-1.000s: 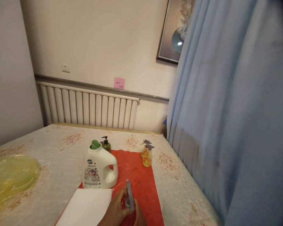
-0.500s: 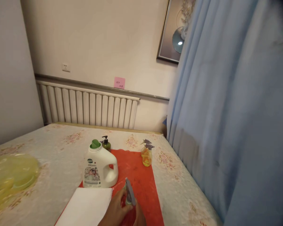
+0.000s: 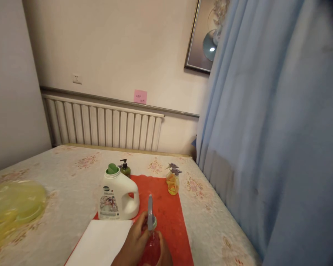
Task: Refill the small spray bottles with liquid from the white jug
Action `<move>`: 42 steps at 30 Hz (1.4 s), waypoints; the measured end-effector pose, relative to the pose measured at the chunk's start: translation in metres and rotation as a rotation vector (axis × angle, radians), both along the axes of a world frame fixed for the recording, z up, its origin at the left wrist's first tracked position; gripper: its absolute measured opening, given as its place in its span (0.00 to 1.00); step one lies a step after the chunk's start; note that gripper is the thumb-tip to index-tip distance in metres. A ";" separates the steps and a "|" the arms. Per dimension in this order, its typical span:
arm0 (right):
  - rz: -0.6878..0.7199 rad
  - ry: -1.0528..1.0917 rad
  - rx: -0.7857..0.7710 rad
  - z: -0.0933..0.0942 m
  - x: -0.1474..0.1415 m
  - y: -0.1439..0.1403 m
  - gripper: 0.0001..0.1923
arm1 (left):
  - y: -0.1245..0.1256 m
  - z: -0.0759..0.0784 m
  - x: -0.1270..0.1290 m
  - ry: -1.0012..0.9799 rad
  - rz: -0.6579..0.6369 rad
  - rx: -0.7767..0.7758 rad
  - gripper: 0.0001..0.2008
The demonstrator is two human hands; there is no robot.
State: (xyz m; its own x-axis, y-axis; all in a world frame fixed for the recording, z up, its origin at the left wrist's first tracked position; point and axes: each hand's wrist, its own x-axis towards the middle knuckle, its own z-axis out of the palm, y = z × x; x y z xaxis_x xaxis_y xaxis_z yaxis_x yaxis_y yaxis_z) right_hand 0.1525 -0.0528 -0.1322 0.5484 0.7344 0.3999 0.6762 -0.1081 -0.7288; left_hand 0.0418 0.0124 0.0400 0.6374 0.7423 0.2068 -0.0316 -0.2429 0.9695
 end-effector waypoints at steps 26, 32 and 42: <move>0.094 0.259 -0.083 0.019 0.001 -0.006 0.48 | -0.002 0.044 -0.021 -0.068 0.048 0.008 0.10; 0.117 0.286 -0.054 0.019 0.001 -0.006 0.50 | 0.015 0.018 -0.030 -0.246 0.208 -0.232 0.18; -0.031 0.194 -0.145 0.002 -0.001 -0.001 0.48 | 0.044 -0.049 -0.087 -0.442 0.268 -0.562 0.26</move>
State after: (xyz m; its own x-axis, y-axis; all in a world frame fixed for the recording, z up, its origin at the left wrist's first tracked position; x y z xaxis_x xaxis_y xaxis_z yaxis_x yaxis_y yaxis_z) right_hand 0.1516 -0.0539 -0.1300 0.6279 0.7580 0.1765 0.5197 -0.2395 -0.8201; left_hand -0.0453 0.0569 -0.0094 0.3665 0.9289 -0.0538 -0.4549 0.2293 0.8605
